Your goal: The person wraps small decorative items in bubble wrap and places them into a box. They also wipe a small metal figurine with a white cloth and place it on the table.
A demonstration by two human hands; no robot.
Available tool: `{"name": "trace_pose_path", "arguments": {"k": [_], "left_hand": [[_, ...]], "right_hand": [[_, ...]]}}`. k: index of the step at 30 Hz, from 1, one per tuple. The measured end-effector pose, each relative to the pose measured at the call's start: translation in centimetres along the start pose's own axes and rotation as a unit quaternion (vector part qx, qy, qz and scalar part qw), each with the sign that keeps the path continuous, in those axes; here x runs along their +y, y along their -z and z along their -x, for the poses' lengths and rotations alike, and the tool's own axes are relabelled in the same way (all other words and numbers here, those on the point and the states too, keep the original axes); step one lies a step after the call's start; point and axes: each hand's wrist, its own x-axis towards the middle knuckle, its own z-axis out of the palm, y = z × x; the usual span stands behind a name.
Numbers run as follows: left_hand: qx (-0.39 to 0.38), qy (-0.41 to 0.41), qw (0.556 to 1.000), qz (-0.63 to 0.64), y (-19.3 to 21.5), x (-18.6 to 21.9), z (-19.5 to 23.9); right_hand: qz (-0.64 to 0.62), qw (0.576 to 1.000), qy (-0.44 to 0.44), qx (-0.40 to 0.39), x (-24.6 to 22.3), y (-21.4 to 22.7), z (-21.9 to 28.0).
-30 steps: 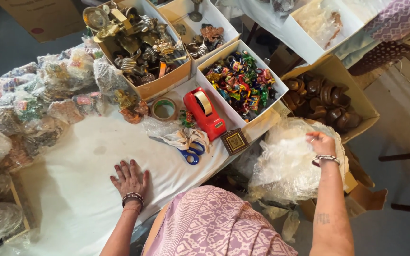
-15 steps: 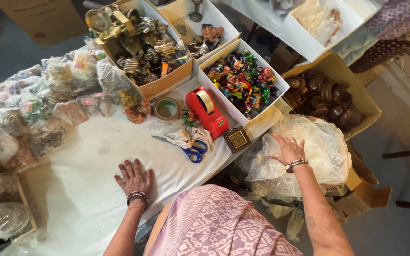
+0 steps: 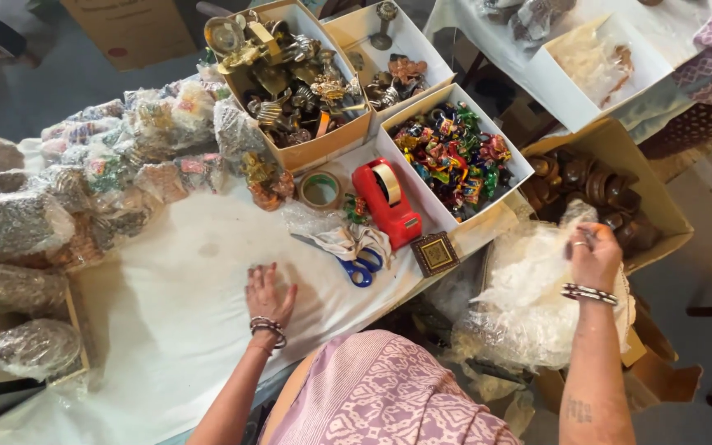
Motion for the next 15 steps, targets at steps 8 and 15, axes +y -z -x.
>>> {"name": "trace_pose_path", "arguments": {"k": [8, 15], "left_hand": [[-0.020, -0.115, 0.981, 0.156, 0.4, 6.0, -4.4], [0.003, -0.075, 0.989, 0.128, -3.5, 2.9, -12.5]], "right_hand": [[0.552, 0.821, -0.012, -0.146, -4.9, -4.2, 3.1], [0.437, 0.876, -0.142, 0.148, -2.3, 0.5, 5.2]]}}
